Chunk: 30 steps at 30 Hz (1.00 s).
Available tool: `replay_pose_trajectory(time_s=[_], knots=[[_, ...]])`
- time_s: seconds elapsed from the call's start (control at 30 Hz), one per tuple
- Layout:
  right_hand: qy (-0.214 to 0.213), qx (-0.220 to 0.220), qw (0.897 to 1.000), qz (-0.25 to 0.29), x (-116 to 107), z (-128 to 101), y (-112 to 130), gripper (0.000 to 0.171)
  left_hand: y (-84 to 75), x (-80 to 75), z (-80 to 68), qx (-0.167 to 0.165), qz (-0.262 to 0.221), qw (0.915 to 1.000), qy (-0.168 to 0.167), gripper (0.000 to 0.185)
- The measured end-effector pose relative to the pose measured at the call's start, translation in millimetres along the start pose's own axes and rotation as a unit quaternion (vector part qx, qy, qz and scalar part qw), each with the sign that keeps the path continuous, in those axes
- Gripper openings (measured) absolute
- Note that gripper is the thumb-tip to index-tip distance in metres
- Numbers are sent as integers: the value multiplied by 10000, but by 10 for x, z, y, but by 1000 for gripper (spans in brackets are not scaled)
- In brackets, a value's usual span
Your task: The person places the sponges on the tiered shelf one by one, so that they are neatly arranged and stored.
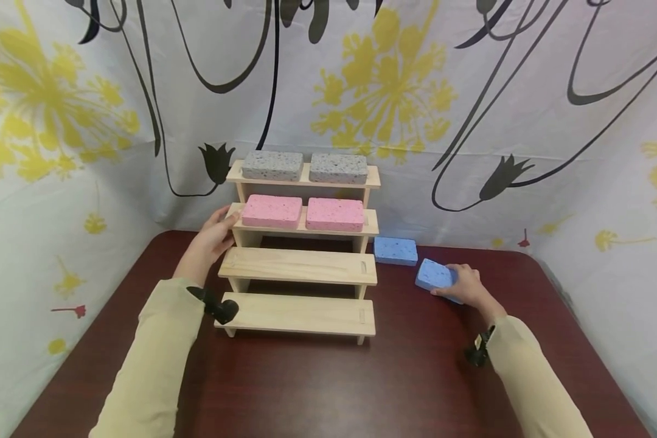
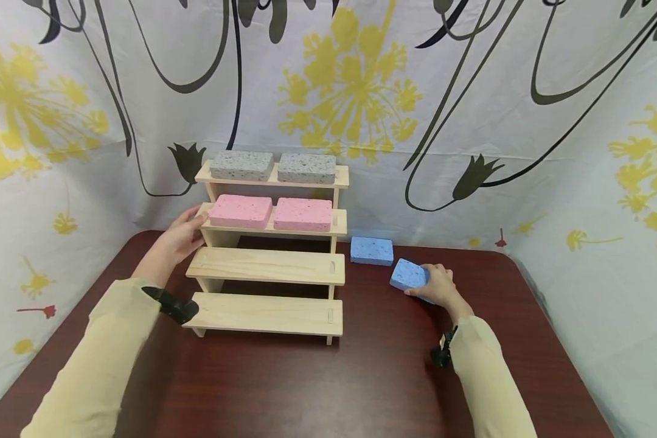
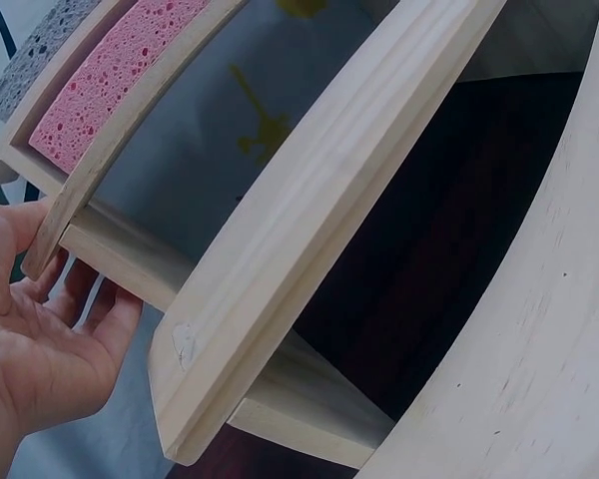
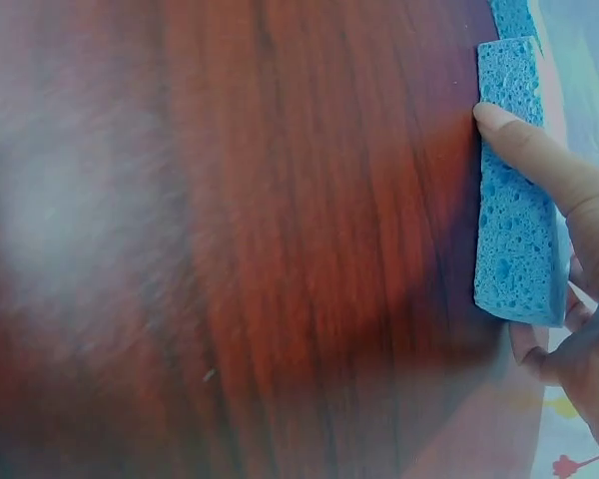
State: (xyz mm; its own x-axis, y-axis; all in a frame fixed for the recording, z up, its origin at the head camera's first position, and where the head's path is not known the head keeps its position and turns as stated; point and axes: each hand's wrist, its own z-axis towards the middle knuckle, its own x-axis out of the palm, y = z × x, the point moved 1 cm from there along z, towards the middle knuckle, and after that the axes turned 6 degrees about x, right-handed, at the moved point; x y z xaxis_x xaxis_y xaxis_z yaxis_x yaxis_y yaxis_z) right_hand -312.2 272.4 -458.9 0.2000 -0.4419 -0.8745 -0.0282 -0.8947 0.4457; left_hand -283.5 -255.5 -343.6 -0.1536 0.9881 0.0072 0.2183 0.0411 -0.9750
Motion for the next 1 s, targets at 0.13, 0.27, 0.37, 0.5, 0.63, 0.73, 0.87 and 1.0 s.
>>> replay_pose_trajectory(time_s=[0.13,0.27,0.37,0.5,0.63,0.73,0.87,1.0], knots=[[94,-57,9999,-4,19,-82,-16,92,24,9,3,7,149,9999,-26,61],[300,-28,9995,62,24,-152,-7,93,38,3,9,-64,212,9998,-16,61],[303,-144,9994,71,4,-200,27,91,38,-4,8,-112,189,9998,14,61],[157,-436,9989,-67,-49,-243,100,87,31,-8,7,-96,193,9998,46,61],[61,-646,9978,-165,-118,-292,209,86,23,-9,2,-77,228,9997,55,62],[-3,-757,9970,-174,-177,-348,306,85,19,-8,4,-95,218,9997,49,63],[-83,-944,9953,-175,-266,-424,455,84,12,-13,15,-101,118,9999,73,63],[-209,-1222,9920,-248,-379,-494,633,82,0,-17,17,-82,37,9999,94,63]])
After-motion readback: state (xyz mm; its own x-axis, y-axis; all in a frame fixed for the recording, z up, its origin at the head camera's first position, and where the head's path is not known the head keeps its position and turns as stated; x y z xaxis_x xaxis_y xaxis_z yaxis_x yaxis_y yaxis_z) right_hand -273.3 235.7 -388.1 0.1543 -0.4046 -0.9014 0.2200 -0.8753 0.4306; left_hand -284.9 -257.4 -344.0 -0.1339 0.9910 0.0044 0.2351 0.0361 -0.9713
